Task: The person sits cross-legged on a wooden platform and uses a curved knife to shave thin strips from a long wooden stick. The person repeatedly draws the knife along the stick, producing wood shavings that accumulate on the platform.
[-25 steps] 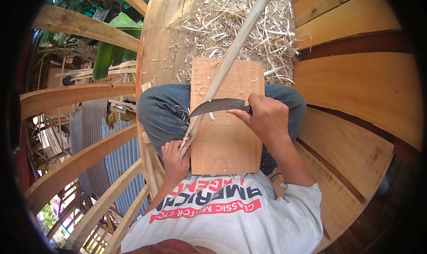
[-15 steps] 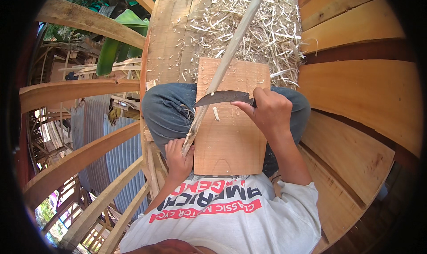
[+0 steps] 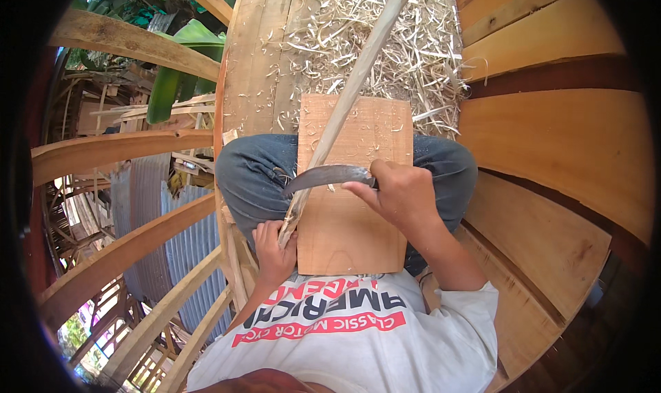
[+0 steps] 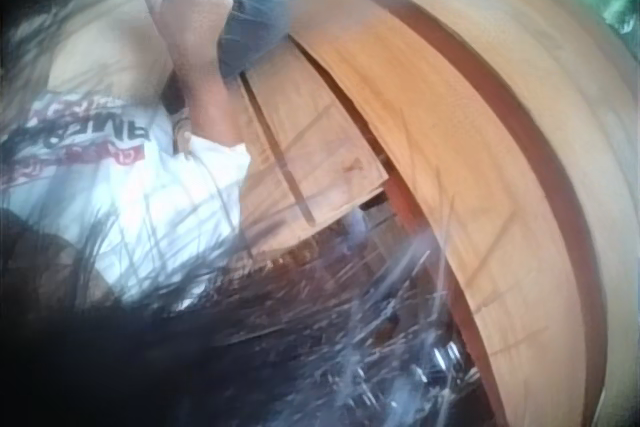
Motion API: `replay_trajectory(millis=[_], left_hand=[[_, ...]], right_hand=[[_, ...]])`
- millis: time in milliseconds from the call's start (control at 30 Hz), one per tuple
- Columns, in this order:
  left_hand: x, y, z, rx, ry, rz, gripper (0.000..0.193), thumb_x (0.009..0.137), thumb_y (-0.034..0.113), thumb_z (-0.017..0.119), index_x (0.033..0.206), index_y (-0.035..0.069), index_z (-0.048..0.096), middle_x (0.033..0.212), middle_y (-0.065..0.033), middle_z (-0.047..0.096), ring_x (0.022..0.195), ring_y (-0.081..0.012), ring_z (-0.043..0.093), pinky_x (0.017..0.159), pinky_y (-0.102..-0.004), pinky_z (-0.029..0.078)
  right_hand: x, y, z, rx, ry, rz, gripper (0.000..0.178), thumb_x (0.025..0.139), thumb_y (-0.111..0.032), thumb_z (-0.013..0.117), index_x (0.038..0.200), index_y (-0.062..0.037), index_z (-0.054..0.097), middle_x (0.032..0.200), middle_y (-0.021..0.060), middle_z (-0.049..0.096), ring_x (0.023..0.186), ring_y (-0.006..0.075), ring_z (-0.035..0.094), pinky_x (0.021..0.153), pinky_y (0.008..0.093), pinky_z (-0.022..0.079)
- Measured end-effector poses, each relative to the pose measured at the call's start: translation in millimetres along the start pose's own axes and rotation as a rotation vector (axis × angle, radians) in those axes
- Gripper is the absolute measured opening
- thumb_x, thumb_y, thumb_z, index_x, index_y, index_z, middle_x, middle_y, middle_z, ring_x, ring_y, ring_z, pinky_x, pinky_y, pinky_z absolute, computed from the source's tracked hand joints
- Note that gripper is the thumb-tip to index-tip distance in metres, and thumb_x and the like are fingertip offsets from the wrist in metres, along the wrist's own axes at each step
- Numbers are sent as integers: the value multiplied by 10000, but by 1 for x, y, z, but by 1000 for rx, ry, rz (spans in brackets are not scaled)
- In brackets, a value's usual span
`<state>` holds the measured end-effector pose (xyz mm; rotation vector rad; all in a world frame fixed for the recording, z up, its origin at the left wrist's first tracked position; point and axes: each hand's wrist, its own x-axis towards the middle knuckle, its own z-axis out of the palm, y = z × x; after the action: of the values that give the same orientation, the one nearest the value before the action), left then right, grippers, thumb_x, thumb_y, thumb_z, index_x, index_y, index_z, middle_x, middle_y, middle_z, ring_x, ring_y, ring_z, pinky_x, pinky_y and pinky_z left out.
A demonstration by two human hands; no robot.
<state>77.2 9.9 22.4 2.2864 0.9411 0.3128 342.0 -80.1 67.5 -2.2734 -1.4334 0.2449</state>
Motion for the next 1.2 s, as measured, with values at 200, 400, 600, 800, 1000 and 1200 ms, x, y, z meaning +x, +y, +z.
replay_trajectory(millis=[200,400,600,800,1000,1200], left_hand=[[1,1,3,11,3,-17,299,872,285,626,951,3,570,850,-129,559,796,-314,492,730,-398,333],[3,2,2,12,10,-21,268,868,256,629,950,7,572,846,-127,556,798,-314,494,728,-399,333],[3,2,2,-2,-2,-46,264,861,246,635,945,5,569,846,-130,556,799,-319,496,728,-403,334],[-2,-4,4,-6,4,-21,298,847,274,651,934,1,570,845,-130,561,797,-318,502,722,-406,337],[1,-4,-2,-29,-12,-8,291,858,286,642,915,10,574,810,-121,569,774,-312,511,711,-397,342],[4,-4,-1,-31,-13,2,266,871,273,629,925,16,584,817,-122,575,781,-314,513,713,-395,342]], right_hand=[[9,9,10,-173,66,-26,564,718,-594,703,593,-82,500,521,59,535,443,229,554,406,321,420],[23,16,14,-222,142,-42,597,676,-634,709,567,-93,480,489,49,504,425,216,538,407,309,415],[33,26,18,-210,208,92,626,762,-647,641,605,-48,552,484,93,518,458,269,568,437,375,429],[67,87,-65,2,435,576,620,897,-598,515,827,-5,684,543,164,567,533,331,599,518,397,440],[25,24,-12,-6,111,136,542,787,-554,682,653,-36,596,506,124,530,499,298,591,482,379,445],[28,8,16,-60,97,-27,576,731,-621,683,570,-87,543,479,82,532,435,263,567,417,354,437]])
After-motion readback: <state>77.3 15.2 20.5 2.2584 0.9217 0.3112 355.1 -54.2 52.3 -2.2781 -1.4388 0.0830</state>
